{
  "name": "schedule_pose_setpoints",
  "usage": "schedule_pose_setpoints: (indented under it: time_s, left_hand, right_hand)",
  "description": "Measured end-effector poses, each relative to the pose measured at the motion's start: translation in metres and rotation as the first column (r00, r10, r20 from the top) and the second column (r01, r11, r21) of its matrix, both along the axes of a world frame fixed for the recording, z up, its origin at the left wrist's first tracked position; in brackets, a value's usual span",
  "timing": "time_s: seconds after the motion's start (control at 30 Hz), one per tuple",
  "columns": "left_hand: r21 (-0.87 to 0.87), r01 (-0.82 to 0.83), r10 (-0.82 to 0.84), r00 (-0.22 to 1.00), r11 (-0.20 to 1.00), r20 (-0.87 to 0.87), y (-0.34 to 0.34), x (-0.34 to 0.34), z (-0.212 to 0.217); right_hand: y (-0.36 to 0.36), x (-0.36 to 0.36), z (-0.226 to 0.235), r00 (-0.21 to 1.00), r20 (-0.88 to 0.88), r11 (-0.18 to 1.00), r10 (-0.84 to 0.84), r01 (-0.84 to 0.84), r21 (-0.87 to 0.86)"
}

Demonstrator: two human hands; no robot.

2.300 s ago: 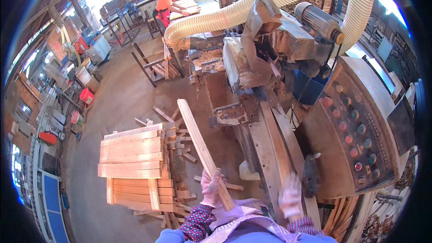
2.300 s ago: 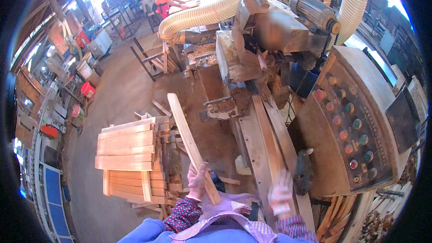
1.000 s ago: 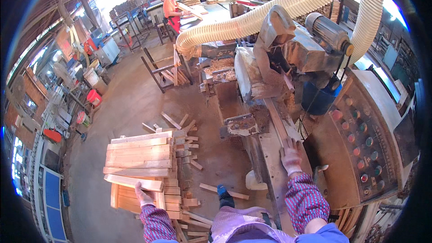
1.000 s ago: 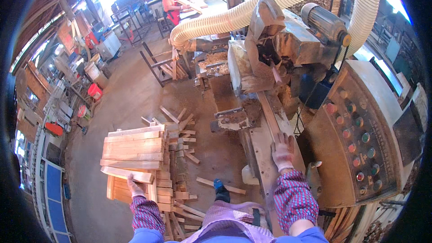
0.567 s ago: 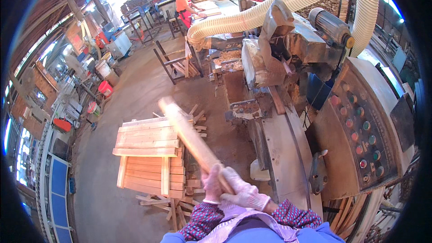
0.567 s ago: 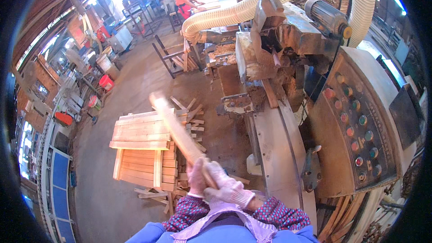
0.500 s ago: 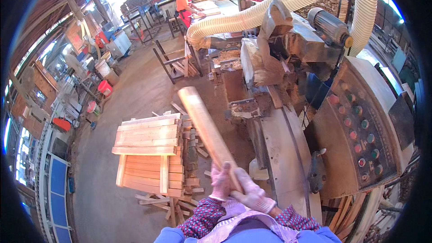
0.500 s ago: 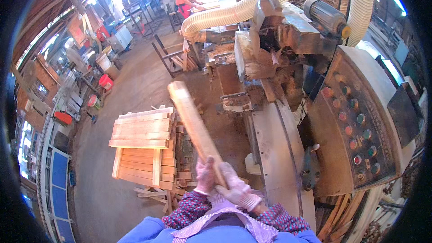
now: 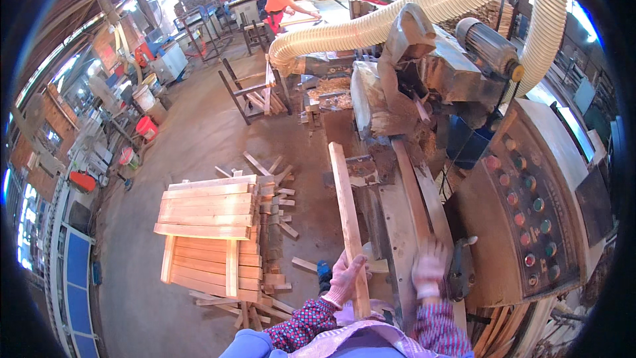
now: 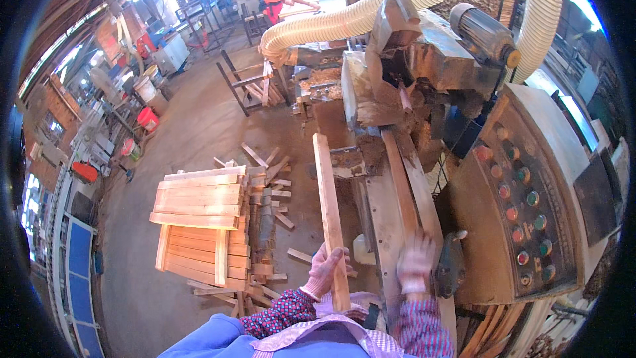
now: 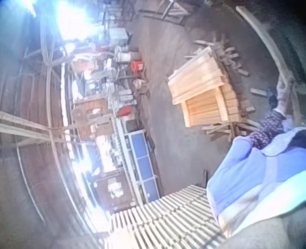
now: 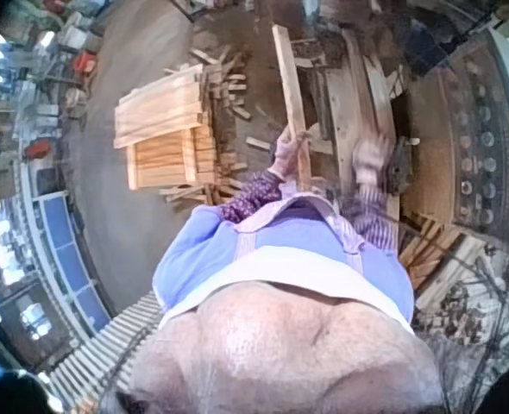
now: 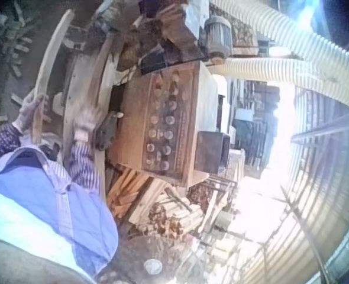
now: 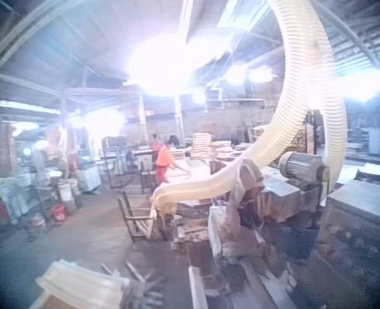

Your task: The person picks up wood boards one at a time and feeds them into a woodworking machine, then collects and stacks the processed boards on the floor and later picks up the entire stack.

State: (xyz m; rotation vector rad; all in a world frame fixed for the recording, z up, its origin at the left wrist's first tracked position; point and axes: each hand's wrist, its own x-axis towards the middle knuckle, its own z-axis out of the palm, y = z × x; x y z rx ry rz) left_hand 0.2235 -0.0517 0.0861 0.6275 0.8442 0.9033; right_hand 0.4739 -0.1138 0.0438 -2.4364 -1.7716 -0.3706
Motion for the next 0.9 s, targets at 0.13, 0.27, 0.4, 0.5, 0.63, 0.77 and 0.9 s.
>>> schedule_pose_setpoints:
  time_s: [0.13,0.27,0.4,0.5,0.63,0.77,0.9]
  left_hand:
    - [0.077,-0.101,0.105,0.993,0.992,-0.052,0.010,-0.007,0.004]
    - [0.144,-0.205,0.211,0.977,0.968,-0.027,0.021,-0.002,0.012]
    - [0.229,-0.248,0.260,0.965,0.941,-0.024,0.019,-0.004,0.008]
    - [0.472,0.198,-0.076,0.961,0.859,-0.266,0.012,-0.028,0.001]
    - [0.661,-0.009,0.547,0.569,0.751,-0.614,0.075,-0.164,-0.047]
    - [0.581,-0.471,0.658,-0.001,0.664,-0.753,0.151,-0.307,-0.060]
    - [0.163,-0.779,0.638,0.352,0.605,-0.685,0.196,-0.375,-0.073]
  right_hand:
    - [0.110,0.029,-0.001,0.998,-0.059,1.000,0.011,-0.010,0.022]
    - [0.133,0.012,-0.005,0.876,-0.480,0.999,0.033,-0.031,0.012]
    - [0.035,-0.114,0.076,-0.351,-0.930,0.934,0.112,-0.283,0.219]
    - [-0.021,-0.127,0.072,0.240,-0.961,0.966,0.137,-0.249,0.076]
    - [-0.109,-0.109,0.065,0.500,-0.862,0.993,-0.085,-0.029,-0.114]
    - [-0.152,-0.073,0.044,0.790,-0.600,0.989,-0.129,0.059,-0.135]
    - [-0.106,-0.040,0.012,0.997,-0.080,0.998,-0.010,0.005,-0.066]
